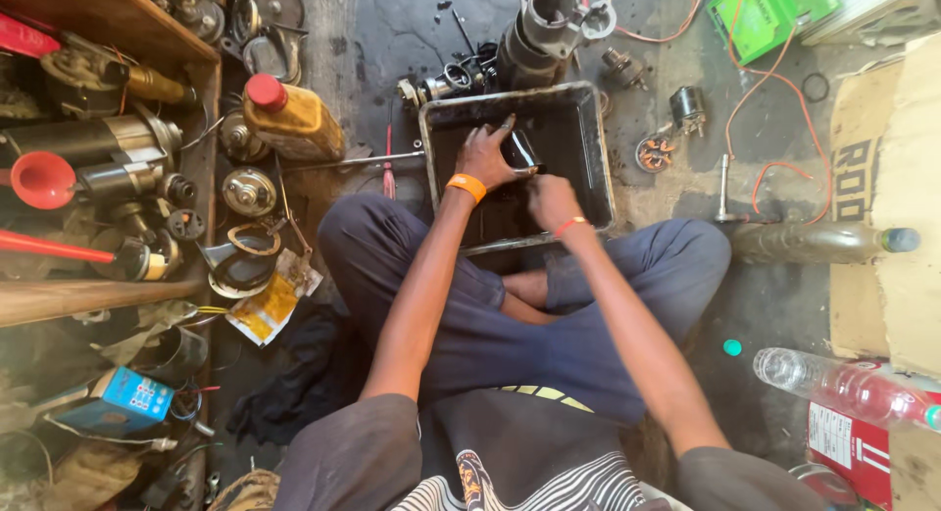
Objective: The person scrubs a cylindrical mechanical part with a brush inside a tray of dark liquid, then pours a clear liquid from a plastic bottle over the part to rinse it.
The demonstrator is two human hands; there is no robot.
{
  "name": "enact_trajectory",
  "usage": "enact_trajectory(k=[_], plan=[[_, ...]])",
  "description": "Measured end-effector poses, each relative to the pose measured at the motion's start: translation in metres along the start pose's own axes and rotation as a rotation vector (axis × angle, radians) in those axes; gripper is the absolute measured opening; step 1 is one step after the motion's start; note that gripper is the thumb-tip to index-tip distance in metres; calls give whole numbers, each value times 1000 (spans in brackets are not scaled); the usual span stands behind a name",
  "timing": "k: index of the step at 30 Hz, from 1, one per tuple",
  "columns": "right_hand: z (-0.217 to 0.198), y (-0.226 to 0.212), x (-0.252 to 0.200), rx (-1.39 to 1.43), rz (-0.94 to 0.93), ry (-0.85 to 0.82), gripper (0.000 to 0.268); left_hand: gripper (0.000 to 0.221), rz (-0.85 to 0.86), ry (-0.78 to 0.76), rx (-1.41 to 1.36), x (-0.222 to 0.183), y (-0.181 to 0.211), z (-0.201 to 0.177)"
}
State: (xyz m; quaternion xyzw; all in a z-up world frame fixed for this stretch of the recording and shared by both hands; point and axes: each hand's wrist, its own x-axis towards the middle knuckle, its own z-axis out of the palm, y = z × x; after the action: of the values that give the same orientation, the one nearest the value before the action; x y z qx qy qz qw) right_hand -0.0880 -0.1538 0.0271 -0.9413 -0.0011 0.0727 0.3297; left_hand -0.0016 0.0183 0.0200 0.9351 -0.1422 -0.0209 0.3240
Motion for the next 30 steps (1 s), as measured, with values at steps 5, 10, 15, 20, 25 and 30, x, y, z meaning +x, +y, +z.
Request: enact_trajectory(k=[5,10,15,20,25,30], plan=[[-5,9,-1,176,-236,56,25,108,-47,-22,-19,12,-3,-9],[11,7,0,32,-91,48,20,110,-64,-82,62,1,3,-7],[36,3,-8,207,-135,132,27,112,-100,-93,-4,-5,5,-11],[25,34,-10,216,-172,111,24,117,-3,-99,80,-6,14,2],[24,54,0,261,-169,60,22,116,-38,-109,85,2,21,18],[1,46,-5,160,-25,-159,26,120,-26,-85,93,-6,23,17]])
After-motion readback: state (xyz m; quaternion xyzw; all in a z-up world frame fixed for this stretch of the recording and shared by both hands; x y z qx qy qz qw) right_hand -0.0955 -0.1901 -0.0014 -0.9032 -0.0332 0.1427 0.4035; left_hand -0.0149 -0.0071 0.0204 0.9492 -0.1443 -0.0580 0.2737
